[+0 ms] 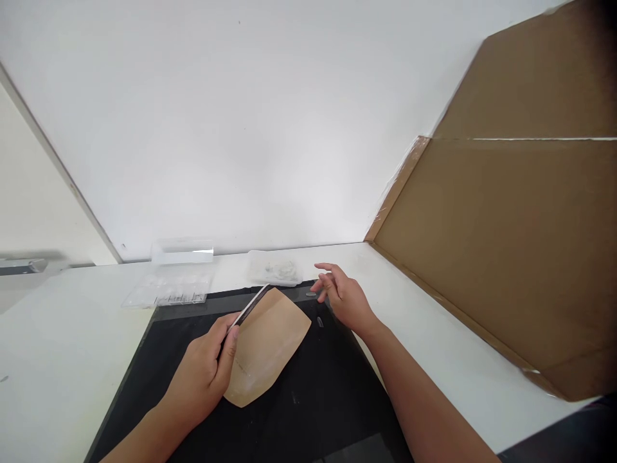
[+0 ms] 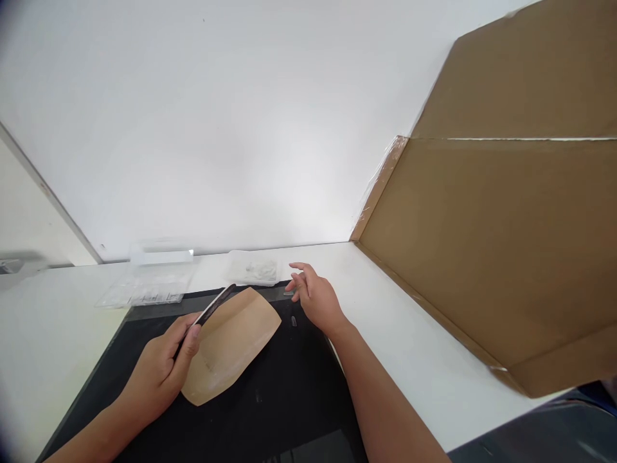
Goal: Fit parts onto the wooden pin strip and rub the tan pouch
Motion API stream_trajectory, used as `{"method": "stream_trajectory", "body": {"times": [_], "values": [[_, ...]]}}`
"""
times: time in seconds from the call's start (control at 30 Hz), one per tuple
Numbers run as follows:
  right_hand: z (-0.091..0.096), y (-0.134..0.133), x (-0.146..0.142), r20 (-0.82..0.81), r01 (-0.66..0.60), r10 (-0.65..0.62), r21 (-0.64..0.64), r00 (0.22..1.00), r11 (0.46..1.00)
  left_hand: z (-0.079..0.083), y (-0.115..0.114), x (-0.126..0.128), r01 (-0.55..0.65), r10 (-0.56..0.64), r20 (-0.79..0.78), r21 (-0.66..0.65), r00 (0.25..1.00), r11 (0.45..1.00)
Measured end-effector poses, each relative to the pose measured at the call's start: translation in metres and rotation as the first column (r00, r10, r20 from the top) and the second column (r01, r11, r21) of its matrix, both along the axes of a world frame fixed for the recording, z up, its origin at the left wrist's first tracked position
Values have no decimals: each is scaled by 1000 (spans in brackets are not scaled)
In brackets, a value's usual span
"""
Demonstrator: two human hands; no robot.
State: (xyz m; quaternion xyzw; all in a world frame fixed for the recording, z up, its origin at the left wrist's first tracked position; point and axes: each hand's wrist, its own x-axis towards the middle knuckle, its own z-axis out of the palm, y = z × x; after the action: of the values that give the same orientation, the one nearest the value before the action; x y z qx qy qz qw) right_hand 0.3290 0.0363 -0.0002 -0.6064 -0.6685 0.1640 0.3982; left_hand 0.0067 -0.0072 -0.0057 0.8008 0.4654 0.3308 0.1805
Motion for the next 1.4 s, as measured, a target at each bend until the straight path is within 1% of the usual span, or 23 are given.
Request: {"method": "stream_trajectory", "body": {"times": [0.3,0.37,0.43,0.53,0.6,0.67,0.8,0.9,1.03,1.17,1.3,1.4], "values": [[-1,0,1,50,-21,22,-19,999,1000,0,0,-1,-5,5,-1,-4,1000,1000],[-1,0,1,65,10,-10,12,998,1000,-1,0,-1,-2,2,5,-8,1000,1000],[-1,0,1,72,66,-71,74,995,995,-2,0,0,3,-3,9,-10,1000,1000],[-1,1,4,56,150,-161,162,985,975,-1,0,0,4,-4,2,-8,1000,1000],[-2,3,6,37,181,-191,189,981,965,1,0,0,8,-8,-5,-4,1000,1000],[-5,4,9,26,195,-203,180,979,964,3,0,0,9,-9,-8,-3,1000,1000],[-13,7,14,46,189,-195,105,980,976,4,-1,0,2,-2,-8,3,1000,1000],[-16,9,15,71,180,-188,106,980,978,2,0,0,6,-6,-6,25,1000,1000],[-14,7,16,49,194,-199,86,979,977,2,0,0,4,-4,2,24,1000,1000],[-12,5,18,11,177,-177,47,984,983,2,-1,0,13,-13,1,0,1000,1000],[-13,4,23,-14,145,-145,59,989,988,3,0,0,17,-17,11,-23,1000,1000],[-13,6,26,-23,175,-174,69,984,982,3,0,0,18,-18,11,-28,1000,999]]}}
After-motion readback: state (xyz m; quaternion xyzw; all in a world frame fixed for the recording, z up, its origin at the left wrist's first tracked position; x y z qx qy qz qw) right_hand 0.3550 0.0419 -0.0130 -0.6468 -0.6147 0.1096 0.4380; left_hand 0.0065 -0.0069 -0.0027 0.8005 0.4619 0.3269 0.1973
